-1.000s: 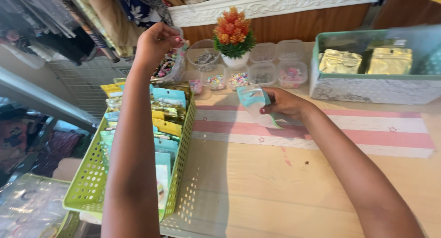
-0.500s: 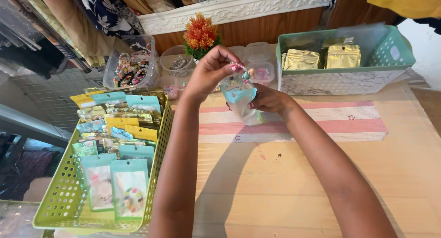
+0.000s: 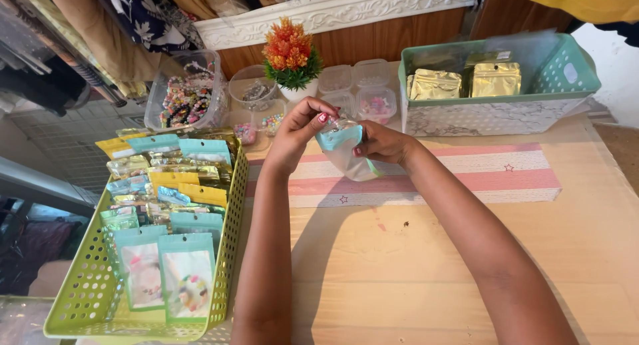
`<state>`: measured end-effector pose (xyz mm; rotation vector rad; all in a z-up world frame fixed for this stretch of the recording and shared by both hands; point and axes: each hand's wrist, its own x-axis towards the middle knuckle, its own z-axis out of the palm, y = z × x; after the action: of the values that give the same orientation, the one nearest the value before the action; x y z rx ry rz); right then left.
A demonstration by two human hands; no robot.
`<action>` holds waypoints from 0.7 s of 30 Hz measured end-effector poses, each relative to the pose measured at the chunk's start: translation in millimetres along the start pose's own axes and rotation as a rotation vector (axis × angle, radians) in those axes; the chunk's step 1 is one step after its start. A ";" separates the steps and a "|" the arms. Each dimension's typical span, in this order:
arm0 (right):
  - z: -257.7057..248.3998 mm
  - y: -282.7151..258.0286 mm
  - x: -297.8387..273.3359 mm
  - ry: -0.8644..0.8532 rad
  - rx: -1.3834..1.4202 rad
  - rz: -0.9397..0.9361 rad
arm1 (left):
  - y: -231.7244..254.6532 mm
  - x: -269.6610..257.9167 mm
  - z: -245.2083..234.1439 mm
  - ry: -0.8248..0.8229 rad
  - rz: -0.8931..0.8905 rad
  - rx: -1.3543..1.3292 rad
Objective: Packaging handmade bracelets and loose beads into small plastic bags for sale.
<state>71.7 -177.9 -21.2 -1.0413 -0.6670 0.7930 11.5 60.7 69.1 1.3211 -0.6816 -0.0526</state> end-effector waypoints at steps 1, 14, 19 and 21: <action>8.5 -5.9 -0.5 -0.004 0.000 0.007 | -1.5 -1.8 -1.4 0.007 0.001 -0.002; 17.4 -21.2 -3.5 0.133 0.038 0.011 | -15.0 0.4 -4.7 0.117 -0.086 0.164; 19.6 -30.0 2.0 0.277 -0.221 0.110 | -16.7 1.7 -5.9 0.278 0.049 0.615; 17.9 -30.7 5.9 0.230 -0.400 -0.007 | -16.1 2.7 -3.9 0.340 0.140 0.398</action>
<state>68.3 -173.1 14.3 -1.4679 -0.6442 0.5308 21.1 58.6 55.4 1.6084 -0.5040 0.4318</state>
